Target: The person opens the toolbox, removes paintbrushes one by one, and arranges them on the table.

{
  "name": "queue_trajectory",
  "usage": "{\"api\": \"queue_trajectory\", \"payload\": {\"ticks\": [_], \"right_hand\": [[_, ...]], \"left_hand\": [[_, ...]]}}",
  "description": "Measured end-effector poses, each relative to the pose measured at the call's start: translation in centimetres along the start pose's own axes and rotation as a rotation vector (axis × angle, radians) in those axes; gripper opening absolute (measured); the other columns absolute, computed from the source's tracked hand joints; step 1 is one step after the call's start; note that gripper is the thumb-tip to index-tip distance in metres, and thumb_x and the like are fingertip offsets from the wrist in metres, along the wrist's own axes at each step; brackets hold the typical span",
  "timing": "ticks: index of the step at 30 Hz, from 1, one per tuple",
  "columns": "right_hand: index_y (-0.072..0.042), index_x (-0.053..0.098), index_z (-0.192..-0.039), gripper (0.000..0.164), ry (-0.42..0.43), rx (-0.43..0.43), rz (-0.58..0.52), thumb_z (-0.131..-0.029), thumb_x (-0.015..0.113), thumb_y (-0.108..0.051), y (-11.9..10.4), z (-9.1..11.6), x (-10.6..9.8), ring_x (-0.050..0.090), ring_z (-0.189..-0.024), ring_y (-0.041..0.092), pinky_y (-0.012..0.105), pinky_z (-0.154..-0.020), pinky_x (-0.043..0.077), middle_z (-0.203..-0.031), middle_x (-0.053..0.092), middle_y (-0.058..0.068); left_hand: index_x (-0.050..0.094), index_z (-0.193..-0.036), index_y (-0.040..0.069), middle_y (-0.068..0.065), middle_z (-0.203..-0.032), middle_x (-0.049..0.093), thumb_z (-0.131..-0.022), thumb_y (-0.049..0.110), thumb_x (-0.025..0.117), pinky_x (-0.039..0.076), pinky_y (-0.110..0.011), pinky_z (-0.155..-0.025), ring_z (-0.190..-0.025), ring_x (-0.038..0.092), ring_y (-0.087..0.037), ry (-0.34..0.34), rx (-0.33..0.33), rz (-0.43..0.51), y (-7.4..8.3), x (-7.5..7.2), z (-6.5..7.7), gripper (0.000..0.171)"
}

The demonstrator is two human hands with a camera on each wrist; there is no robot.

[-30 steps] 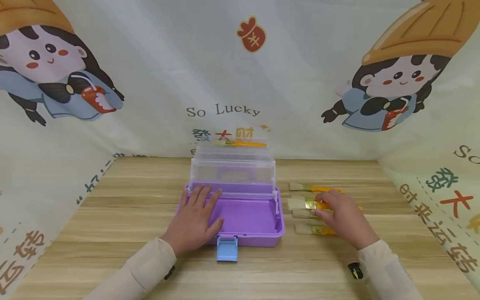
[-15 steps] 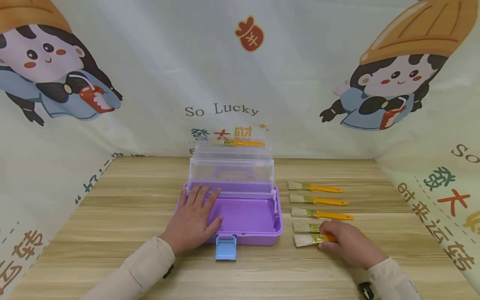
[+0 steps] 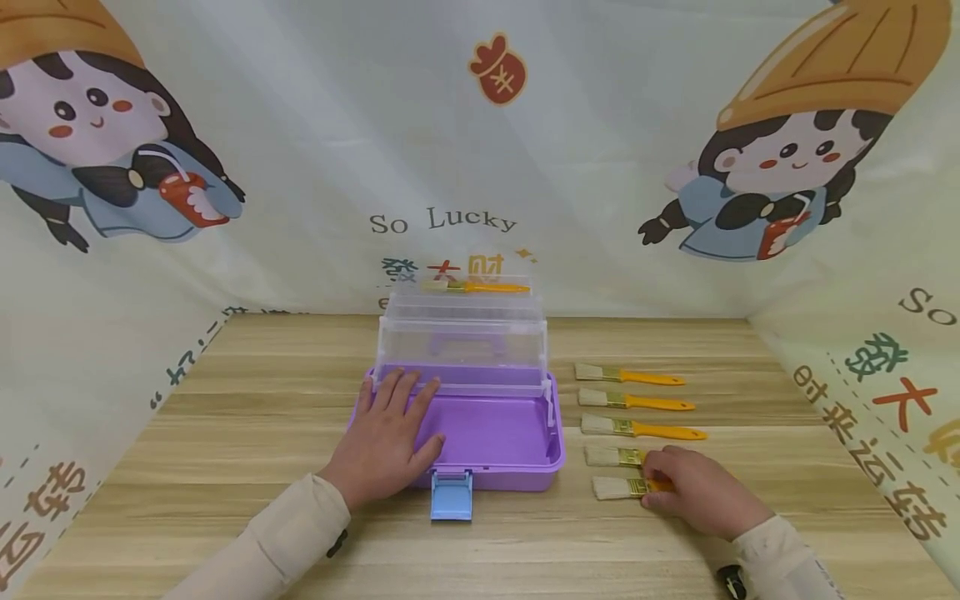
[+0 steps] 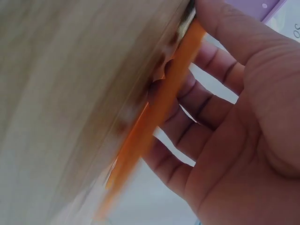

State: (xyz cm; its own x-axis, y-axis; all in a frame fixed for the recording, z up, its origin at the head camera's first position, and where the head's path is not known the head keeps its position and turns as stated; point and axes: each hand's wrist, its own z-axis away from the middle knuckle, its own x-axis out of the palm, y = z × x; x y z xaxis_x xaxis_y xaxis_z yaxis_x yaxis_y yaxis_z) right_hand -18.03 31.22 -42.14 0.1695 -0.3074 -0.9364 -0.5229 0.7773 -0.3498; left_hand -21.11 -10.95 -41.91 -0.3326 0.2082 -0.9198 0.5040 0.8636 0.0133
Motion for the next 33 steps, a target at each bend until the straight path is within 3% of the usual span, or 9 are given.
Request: {"api": "queue_trajectory", "payload": {"ticks": [12,17,21,25,33], "right_hand": [[-0.024,0.054,-0.088,0.025,-0.05,0.043,-0.031,-0.084,0.077,-0.034,0.1,-0.1,0.0,0.034,-0.068,0.002,0.026,-0.058,0.029,-0.074,0.038,-0.011],[-0.022,0.058,-0.091,0.025,-0.072,0.047,-0.023,-0.083,0.077,-0.036,-0.2,-0.3,-0.5,0.038,-0.069,0.002,0.026,-0.059,0.033,-0.076,0.044,-0.013],[-0.018,0.064,-0.094,0.026,-0.069,0.025,0.018,-0.082,0.08,-0.033,-0.9,-0.8,-1.4,0.049,-0.073,0.004,0.029,-0.062,0.044,-0.084,0.056,-0.014],[-0.011,0.067,-0.102,0.029,-0.041,-0.011,0.056,-0.082,0.081,-0.028,-2.0,-1.5,-2.8,0.06,-0.079,0.011,0.034,-0.066,0.051,-0.093,0.065,-0.007],[-0.006,0.066,-0.112,0.03,-0.063,0.017,0.049,-0.088,0.076,-0.021,-4.1,-4.3,-5.5,0.064,-0.088,0.021,0.041,-0.074,0.054,-0.103,0.067,0.003]], "left_hand": [[0.043,-0.148,0.009,-0.022,-0.144,0.042,-0.095,0.052,0.044,0.017,-0.068,-0.111,-0.137,0.034,-0.042,0.016,0.007,0.0,-0.1,0.0,0.1,0.068],[0.043,-0.148,0.009,-0.023,-0.144,0.042,-0.095,0.051,0.044,0.017,-0.068,-0.111,-0.137,0.034,-0.043,0.017,0.007,0.008,0.0,-0.1,0.1,0.068],[0.043,-0.148,0.008,-0.023,-0.144,0.042,-0.094,0.051,0.044,0.017,-0.068,-0.111,-0.137,0.034,-0.043,0.015,0.006,0.007,0.0,-0.2,0.1,0.068],[0.043,-0.148,0.008,-0.023,-0.144,0.042,-0.095,0.051,0.045,0.017,-0.068,-0.111,-0.137,0.034,-0.043,0.014,0.008,0.002,0.0,-0.2,0.1,0.068],[0.044,-0.148,0.009,-0.022,-0.144,0.042,-0.094,0.051,0.047,0.017,-0.068,-0.111,-0.137,0.034,-0.043,0.008,0.007,0.005,0.0,-0.2,0.1,0.069]]}}
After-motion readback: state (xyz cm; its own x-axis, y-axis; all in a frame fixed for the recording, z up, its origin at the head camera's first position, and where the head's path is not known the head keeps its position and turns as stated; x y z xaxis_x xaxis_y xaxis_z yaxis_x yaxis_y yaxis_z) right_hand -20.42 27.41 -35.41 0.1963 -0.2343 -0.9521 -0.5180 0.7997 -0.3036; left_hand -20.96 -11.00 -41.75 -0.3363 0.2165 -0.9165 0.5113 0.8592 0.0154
